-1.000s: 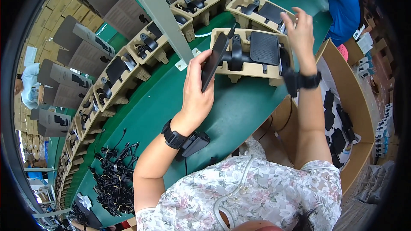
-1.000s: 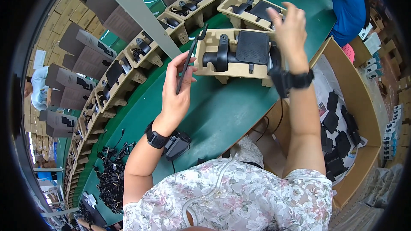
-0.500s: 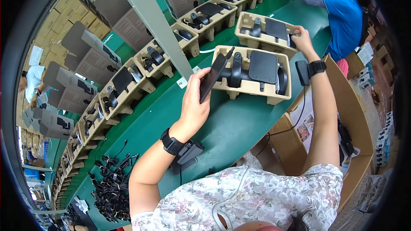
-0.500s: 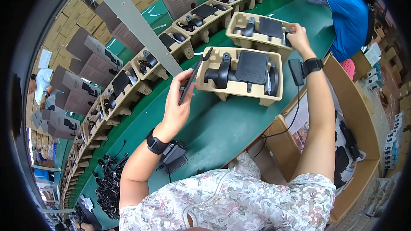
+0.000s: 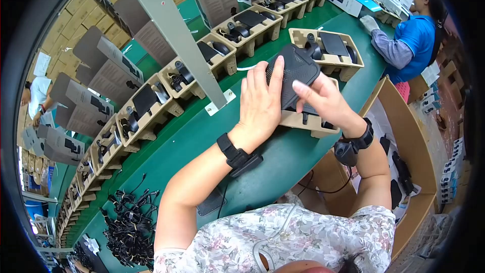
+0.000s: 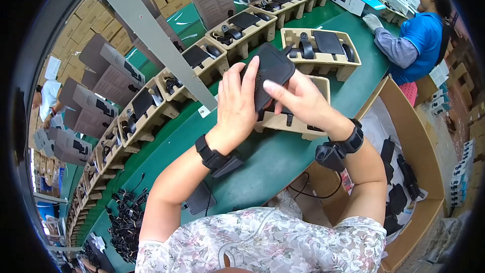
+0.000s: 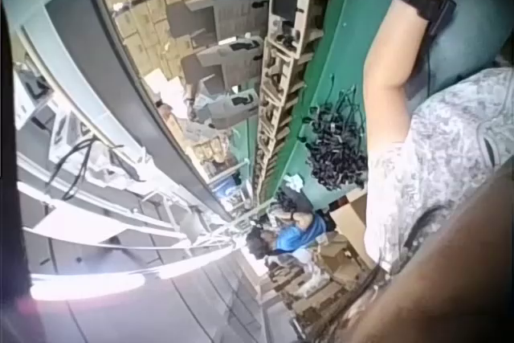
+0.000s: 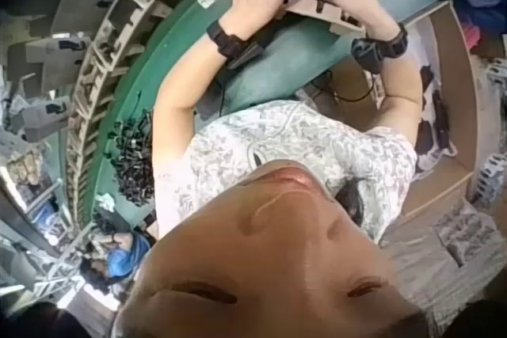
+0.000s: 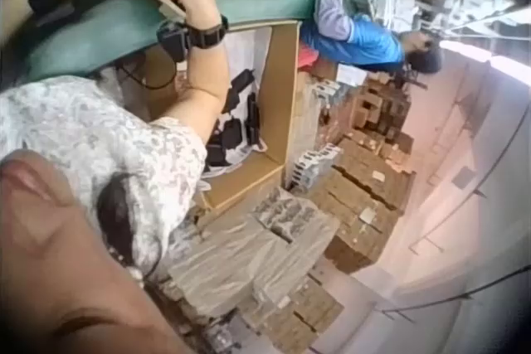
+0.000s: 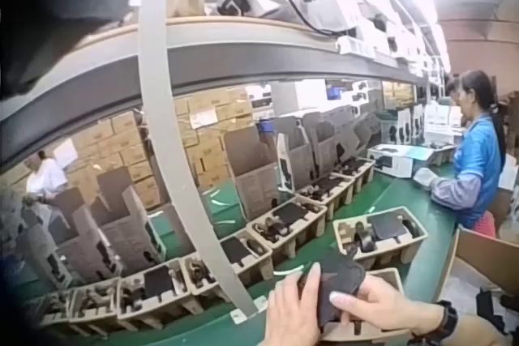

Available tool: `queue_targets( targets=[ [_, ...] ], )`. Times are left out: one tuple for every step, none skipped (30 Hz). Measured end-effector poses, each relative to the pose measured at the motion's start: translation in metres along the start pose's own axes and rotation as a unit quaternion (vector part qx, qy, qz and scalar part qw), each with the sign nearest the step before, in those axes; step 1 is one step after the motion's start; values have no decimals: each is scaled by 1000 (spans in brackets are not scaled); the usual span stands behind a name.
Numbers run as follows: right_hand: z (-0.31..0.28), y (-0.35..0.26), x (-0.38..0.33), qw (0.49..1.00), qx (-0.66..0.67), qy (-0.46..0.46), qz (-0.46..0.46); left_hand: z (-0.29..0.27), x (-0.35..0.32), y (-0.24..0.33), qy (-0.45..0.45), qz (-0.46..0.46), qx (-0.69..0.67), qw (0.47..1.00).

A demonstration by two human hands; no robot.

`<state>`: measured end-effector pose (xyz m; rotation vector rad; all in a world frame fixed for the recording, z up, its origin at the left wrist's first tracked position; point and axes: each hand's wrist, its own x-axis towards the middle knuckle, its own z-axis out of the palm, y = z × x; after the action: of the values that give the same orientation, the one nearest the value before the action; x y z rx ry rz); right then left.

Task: Untangling, sorting, and organizing black electronic cables and plastic components on an assembly workbench.

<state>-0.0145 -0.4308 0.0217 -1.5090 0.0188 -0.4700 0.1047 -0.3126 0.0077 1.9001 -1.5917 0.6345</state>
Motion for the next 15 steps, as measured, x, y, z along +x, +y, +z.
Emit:
queue_targets(
  targets=[
    [1,-1,0,999,10,44,11,2,-1,-1,-1,1,-3,1000],
    [-1,-1,1,999,9,45,12,2,-2,-2,-13,-14,-59,998],
    [-8,1,4,998,-25,55,10,1,-4,-4,-25,-28,-115,993],
    [-14,2,6,996,-60,64,8,1,-5,-5,-36,-43,-170,984],
    [-18,3,7,993,-95,73,5,-2,-8,-5,-36,-44,-171,984],
    [-19,3,6,993,-95,70,7,-6,-12,-3,-46,-113,-336,934],
    [-19,4,4,994,-92,56,15,-11,-15,-1,-54,-178,-490,852],
    [-18,5,1,995,-89,43,23,-15,-17,0,-59,-236,-627,740],
    [-16,6,0,995,-85,29,32,-18,-18,-3,-57,-238,-627,740],
    [-12,6,-2,995,-85,27,34,-23,-20,-7,-69,-259,-623,734],
    [-5,4,-4,995,-84,10,44,-28,-24,-11,-82,-281,-621,728],
    [1,2,-7,995,-82,-6,54,-31,-27,-14,-95,-302,-617,720],
    [5,0,-9,994,-80,-22,64,-33,-30,-17,-95,-307,-618,718],
    [6,-2,-7,994,-78,-23,69,-34,-31,-22,-80,-286,-610,734],
    [4,-4,-2,995,-89,13,44,-33,-32,-26,-65,-265,-603,750]
  ],
)
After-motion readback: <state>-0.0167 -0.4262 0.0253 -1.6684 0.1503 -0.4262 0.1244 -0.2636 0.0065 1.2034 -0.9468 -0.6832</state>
